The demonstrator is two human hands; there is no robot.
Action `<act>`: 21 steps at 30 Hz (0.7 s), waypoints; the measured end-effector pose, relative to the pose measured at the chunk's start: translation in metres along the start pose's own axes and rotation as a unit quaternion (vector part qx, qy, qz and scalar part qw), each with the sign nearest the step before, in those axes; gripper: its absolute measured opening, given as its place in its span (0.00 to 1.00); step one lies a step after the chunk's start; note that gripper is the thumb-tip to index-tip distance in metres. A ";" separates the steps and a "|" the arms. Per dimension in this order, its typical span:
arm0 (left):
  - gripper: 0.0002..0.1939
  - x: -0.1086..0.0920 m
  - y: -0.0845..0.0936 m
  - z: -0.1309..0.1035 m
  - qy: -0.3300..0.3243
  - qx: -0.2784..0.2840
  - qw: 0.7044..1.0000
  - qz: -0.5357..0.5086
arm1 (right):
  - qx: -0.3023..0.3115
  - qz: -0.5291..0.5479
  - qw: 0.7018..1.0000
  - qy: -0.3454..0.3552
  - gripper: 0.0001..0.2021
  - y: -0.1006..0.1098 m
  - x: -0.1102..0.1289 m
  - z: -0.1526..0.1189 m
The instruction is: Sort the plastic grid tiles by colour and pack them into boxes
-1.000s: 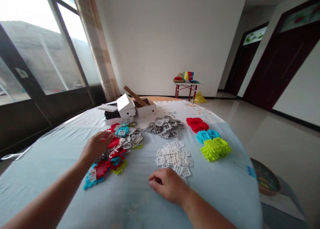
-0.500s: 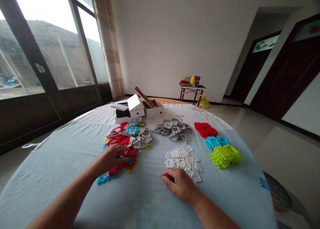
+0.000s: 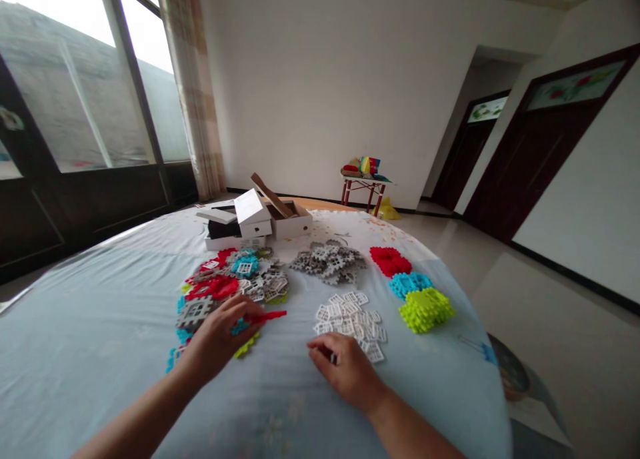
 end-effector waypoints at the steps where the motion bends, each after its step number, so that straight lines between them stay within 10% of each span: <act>1: 0.09 -0.010 -0.003 0.000 -0.022 -0.005 1.000 -0.008 | -0.012 0.021 1.000 -0.006 0.14 0.003 0.000 0.000; 7: 0.06 -0.044 -0.023 -0.009 -0.107 -0.006 0.994 -0.033 | -0.010 0.188 0.981 -0.037 0.32 0.009 0.000 0.005; 15: 0.07 -0.048 -0.043 -0.013 -0.146 0.029 0.988 -0.037 | 0.068 0.129 0.989 -0.023 0.28 0.000 0.007 0.008; 21: 0.15 -0.034 -0.051 -0.015 -0.153 -0.003 0.988 0.028 | -0.106 -0.112 0.988 0.015 0.30 0.085 -0.006 0.031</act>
Point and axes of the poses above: each hand's wrist, its own z-axis towards the middle knuckle, its own y-axis out of the back of the hand, x = y × z, the point moved 8 cm from there along z, towards the middle knuckle, and after that the axes turned 3 degrees about -y, right-handed, at the moved point
